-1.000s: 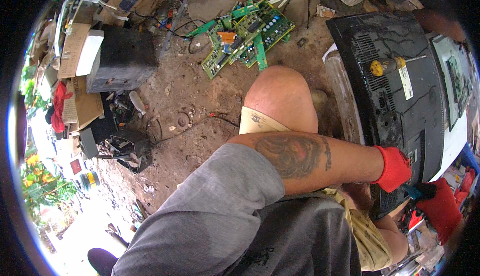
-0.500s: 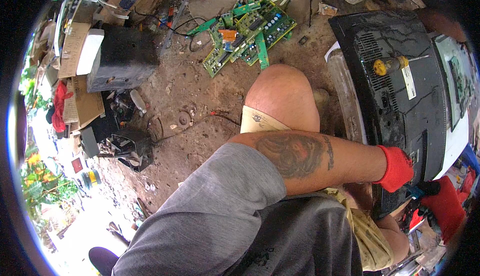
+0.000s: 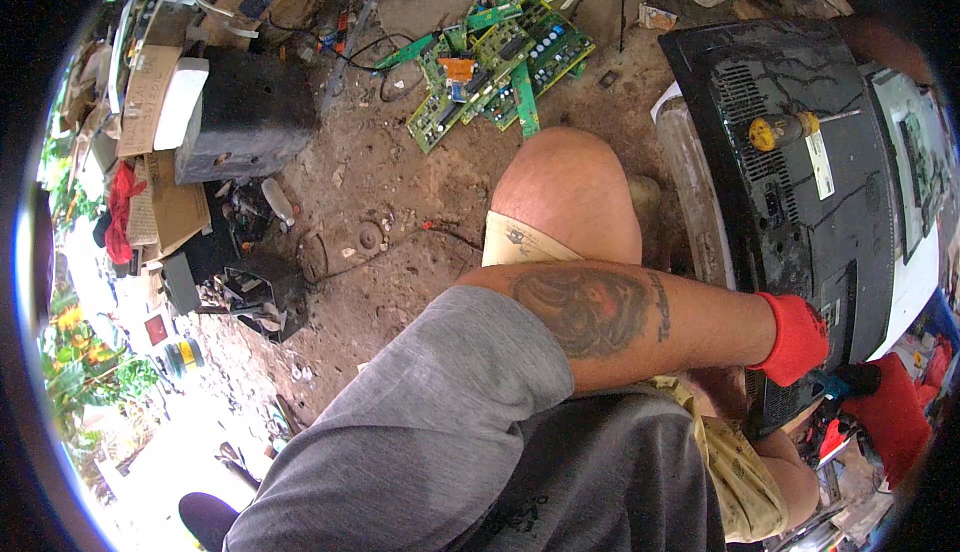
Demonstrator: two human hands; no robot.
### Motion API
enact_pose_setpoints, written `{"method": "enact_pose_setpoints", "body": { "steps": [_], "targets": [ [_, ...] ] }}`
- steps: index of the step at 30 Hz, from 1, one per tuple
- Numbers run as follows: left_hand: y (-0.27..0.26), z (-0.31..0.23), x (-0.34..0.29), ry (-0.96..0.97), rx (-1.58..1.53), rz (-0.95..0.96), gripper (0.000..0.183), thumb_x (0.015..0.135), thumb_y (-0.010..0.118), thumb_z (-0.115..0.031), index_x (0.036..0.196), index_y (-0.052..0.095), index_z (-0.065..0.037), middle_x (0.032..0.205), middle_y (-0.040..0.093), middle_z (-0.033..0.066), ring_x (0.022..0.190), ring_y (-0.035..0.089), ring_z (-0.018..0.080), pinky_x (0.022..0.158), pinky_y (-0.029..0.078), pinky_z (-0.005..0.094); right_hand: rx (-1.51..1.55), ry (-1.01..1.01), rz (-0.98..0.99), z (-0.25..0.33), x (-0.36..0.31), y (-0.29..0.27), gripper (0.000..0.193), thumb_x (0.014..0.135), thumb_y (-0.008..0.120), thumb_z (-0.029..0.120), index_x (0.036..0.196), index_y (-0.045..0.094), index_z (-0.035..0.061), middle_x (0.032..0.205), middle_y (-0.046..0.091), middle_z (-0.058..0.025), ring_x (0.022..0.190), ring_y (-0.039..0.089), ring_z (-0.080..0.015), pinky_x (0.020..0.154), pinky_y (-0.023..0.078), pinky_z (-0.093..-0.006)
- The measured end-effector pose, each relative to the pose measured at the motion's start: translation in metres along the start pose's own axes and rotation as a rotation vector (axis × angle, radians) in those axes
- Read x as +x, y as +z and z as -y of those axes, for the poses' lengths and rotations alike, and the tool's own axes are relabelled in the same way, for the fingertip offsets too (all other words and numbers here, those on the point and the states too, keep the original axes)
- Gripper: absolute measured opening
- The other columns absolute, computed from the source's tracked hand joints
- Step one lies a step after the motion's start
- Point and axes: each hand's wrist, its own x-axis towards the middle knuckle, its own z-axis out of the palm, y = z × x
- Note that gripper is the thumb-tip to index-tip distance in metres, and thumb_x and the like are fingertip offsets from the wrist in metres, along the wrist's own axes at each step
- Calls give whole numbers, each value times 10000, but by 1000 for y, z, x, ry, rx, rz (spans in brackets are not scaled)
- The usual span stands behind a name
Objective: The person uses a screwdriver to remove screws from the back panel of a television. They then pry off and remove the back cover, exposing the internal circuit boards and components.
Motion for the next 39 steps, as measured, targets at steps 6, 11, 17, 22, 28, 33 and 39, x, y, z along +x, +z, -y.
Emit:
{"method": "enact_pose_setpoints", "body": {
  "steps": [6,11,17,22,28,33,39],
  "targets": [
    [0,1,0,-25,-16,-1,378,740,690,-335,1006,768,-79,1034,730,148,986,690,337,805,541,482,-233,-162,-101,8,-11,10,507,643,802,51,1086,569,-31,996,675,-193,987,664,-324,839,525,-399],
    [-1,1,-1,-19,-10,16,387,744,690,-325,1023,761,-67,1049,726,153,998,687,339,817,541,480,-46,-9,-32,14,-3,0,506,652,800,71,1094,574,-25,1003,658,-200,967,659,-351,842,519,-412],
    [-1,1,-3,-5,-3,17,384,754,678,-316,1034,756,-65,1053,725,156,991,688,338,809,544,477,-268,-126,-132,34,-19,9,484,653,798,76,1083,596,-13,1018,649,-213,966,656,-367,847,514,-426],
    [-3,2,-6,-10,-14,23,375,769,666,-320,1038,757,-75,1049,724,152,986,688,331,804,545,466,-77,-6,-70,47,-14,5,411,677,756,80,1060,628,5,1002,643,-196,996,612,-396,865,480,-461],
    [6,1,4,-7,-4,34,367,780,658,-331,1031,762,-85,1037,726,146,990,684,326,798,544,466,-484,-226,-55,55,-31,10,403,701,718,99,1091,640,31,994,642,-179,1017,572,-381,881,435,-473],
    [-3,1,2,-8,-17,53,379,775,662,-340,1032,759,-79,1055,723,154,1000,681,332,814,539,469,-384,-179,-109,43,-25,10,430,705,680,88,1130,634,40,980,621,-172,982,565,-382,894,413,-498],
    [1,3,0,-17,-19,37,388,759,664,-326,1039,757,-73,1070,719,165,1013,677,345,824,537,476,-706,-519,-207,56,-35,15,411,699,682,48,1107,631,44,971,618,-134,930,553,-346,804,421,-473]
  ]
}}
